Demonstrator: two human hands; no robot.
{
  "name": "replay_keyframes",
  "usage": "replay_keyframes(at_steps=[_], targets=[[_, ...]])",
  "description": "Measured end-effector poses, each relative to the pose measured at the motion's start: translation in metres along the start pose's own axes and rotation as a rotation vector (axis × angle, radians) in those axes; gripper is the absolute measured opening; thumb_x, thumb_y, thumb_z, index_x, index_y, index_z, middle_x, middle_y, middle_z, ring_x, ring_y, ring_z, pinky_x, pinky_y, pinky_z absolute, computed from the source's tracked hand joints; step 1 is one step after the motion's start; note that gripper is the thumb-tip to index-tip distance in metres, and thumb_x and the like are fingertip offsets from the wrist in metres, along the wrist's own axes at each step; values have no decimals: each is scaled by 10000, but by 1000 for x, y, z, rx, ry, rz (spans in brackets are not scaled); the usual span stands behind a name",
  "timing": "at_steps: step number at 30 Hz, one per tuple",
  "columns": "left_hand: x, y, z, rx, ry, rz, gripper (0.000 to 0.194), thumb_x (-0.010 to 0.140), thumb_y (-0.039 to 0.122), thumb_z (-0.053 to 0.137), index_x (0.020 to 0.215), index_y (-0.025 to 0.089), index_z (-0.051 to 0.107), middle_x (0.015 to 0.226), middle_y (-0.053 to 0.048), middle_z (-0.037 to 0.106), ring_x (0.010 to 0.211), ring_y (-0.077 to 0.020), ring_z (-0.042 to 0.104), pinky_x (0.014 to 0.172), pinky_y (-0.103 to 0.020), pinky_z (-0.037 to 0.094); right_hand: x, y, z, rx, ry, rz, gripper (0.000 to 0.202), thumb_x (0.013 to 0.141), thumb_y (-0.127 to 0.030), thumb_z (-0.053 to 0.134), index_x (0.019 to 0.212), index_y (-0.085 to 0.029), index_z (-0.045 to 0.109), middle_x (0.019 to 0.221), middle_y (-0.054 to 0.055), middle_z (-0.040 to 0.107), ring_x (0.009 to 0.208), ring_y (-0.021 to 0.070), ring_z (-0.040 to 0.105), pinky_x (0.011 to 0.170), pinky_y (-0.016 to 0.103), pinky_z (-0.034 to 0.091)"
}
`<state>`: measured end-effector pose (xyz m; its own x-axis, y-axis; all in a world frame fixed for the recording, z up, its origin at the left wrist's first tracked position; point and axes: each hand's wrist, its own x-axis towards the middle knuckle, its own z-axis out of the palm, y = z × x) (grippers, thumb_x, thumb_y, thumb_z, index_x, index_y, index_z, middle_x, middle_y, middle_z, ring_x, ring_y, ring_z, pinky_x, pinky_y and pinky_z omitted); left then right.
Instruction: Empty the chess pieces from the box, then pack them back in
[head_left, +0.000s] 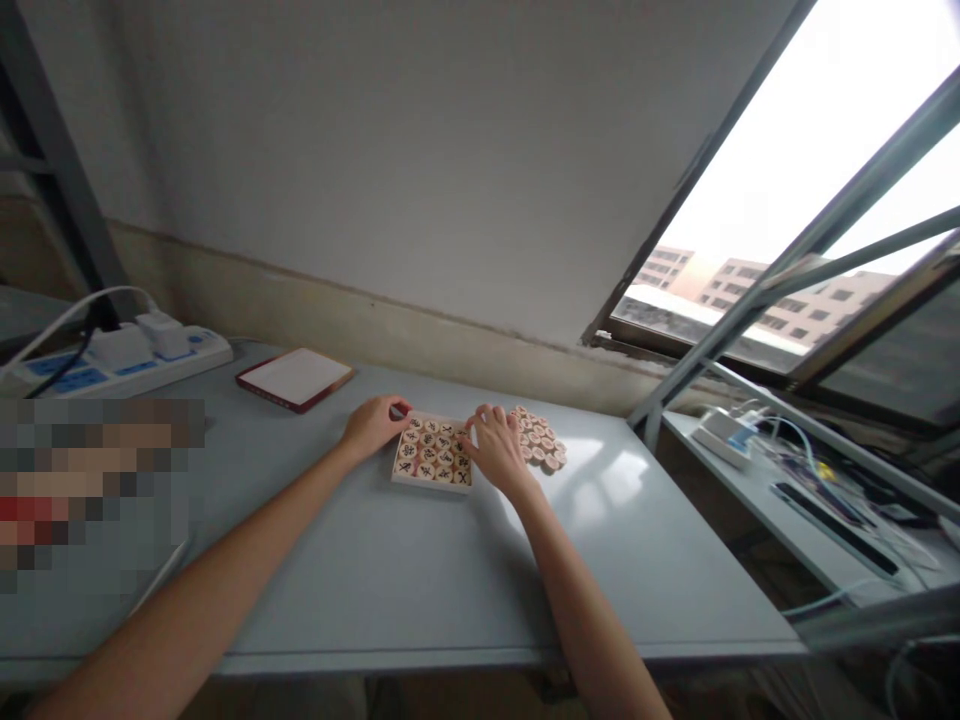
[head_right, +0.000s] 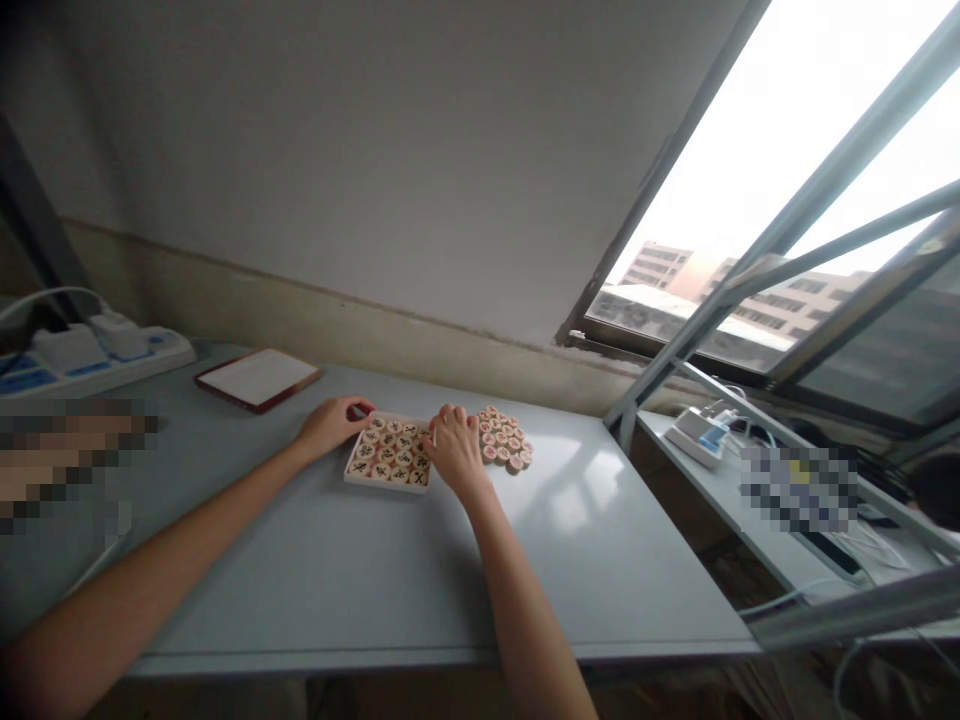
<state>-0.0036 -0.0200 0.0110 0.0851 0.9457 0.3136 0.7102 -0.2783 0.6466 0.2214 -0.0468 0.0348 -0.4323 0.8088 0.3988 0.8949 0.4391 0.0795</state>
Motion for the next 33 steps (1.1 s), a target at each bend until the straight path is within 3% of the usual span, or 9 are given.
replay_keyframes(at_steps=[4,7,15,24,29,33], targets=[[-2,3,-4,78,1,-29,194,660,345,560,777,218,648,728,-13,653,650,-164,562,575,-241,358,0,3,4,116,-62,66,245,805,-403,463,943,-215,537,1000,73,478,955,235,389,812,393,303],[-2,4,-8,165,18,-24,170,649,317,566,760,214,643,726,-15,650,669,-169,564,579,-241,358,1,-1,3,153,-97,37,234,799,-394,475,933,-213,537,1008,76,474,960,236,393,790,376,319],[-3,4,-13,242,26,-40,144,673,303,540,754,211,615,734,0,646,671,-148,566,563,-228,362,-1,-15,5,29,20,20,208,815,-334,461,960,-224,562,1084,72,490,1005,234,386,831,395,259],[-3,2,-10,268,31,-5,134,674,269,530,763,205,607,768,-6,646,714,-151,566,607,-230,379,9,-5,22,274,36,120,189,751,-385,544,892,-268,591,1070,22,551,992,230,426,761,358,276],[-3,2,-11,264,46,16,123,668,259,544,759,203,604,751,-3,643,692,-148,564,597,-230,381,12,-5,20,289,46,140,171,741,-366,549,865,-250,576,938,28,602,926,232,458,745,355,267],[-4,3,-12,241,42,5,114,685,258,541,757,197,604,724,-7,641,659,-137,565,599,-225,386,13,-5,21,284,34,129,112,740,-353,548,769,-251,581,960,10,593,926,225,458,718,330,259]])
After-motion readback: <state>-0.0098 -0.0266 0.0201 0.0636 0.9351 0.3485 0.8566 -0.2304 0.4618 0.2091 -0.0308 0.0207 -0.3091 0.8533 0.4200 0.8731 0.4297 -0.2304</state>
